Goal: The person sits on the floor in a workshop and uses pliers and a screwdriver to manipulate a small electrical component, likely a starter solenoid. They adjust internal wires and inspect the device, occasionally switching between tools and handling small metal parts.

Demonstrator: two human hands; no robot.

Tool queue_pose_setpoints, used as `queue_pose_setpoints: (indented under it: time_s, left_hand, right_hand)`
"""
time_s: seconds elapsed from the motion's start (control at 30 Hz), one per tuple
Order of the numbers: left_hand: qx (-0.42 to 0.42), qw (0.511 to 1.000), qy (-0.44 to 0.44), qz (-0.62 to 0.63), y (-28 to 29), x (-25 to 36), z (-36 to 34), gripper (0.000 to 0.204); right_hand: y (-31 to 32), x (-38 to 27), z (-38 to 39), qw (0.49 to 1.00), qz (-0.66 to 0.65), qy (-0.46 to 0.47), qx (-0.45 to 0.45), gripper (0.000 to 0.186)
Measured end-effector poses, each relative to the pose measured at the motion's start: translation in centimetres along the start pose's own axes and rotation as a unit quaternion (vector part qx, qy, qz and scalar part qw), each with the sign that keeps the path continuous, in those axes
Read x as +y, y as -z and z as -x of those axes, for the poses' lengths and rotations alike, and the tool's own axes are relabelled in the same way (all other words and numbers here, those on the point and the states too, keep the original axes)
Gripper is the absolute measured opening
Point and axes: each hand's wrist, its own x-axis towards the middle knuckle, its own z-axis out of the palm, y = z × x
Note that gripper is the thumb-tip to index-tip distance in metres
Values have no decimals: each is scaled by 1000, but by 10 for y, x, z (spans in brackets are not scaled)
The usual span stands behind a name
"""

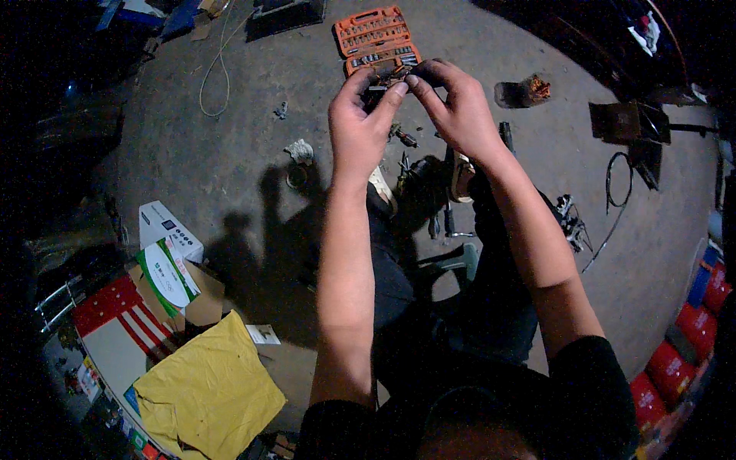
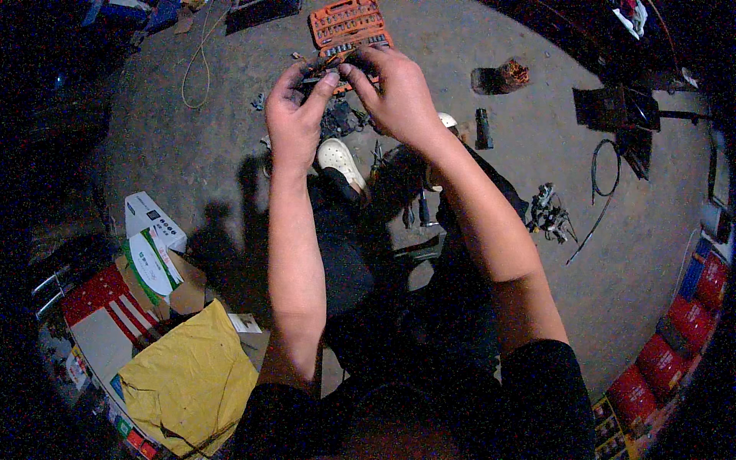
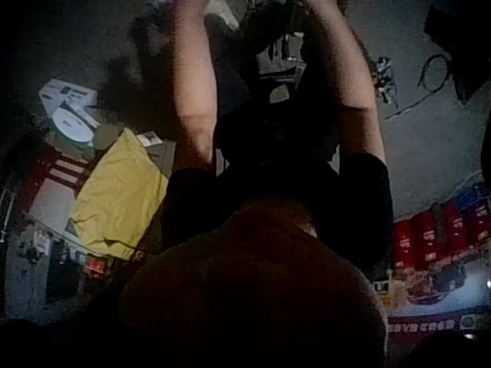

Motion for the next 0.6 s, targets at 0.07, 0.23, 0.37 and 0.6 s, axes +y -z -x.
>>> queue_pose_setpoints:
  time_s: [0.07,0.23,0.37,0.6]
  left_hand:
    - [4,1000,-7,-18,0,0,0,22]
    - [33,999,10,-1,-2,1,2,18]
    - [50,998,31,11,-1,-4,1,17]
    - [86,961,-111,-237,-2,-10,-1,13]
  right_hand:
    - [1,-4,0,1000,10,2,-6,21]
    - [3,-4,0,998,44,51,-11,16]
    - [4,0,-1,988,117,102,-17,14]
    - [9,-11,1,990,71,111,-51,15]
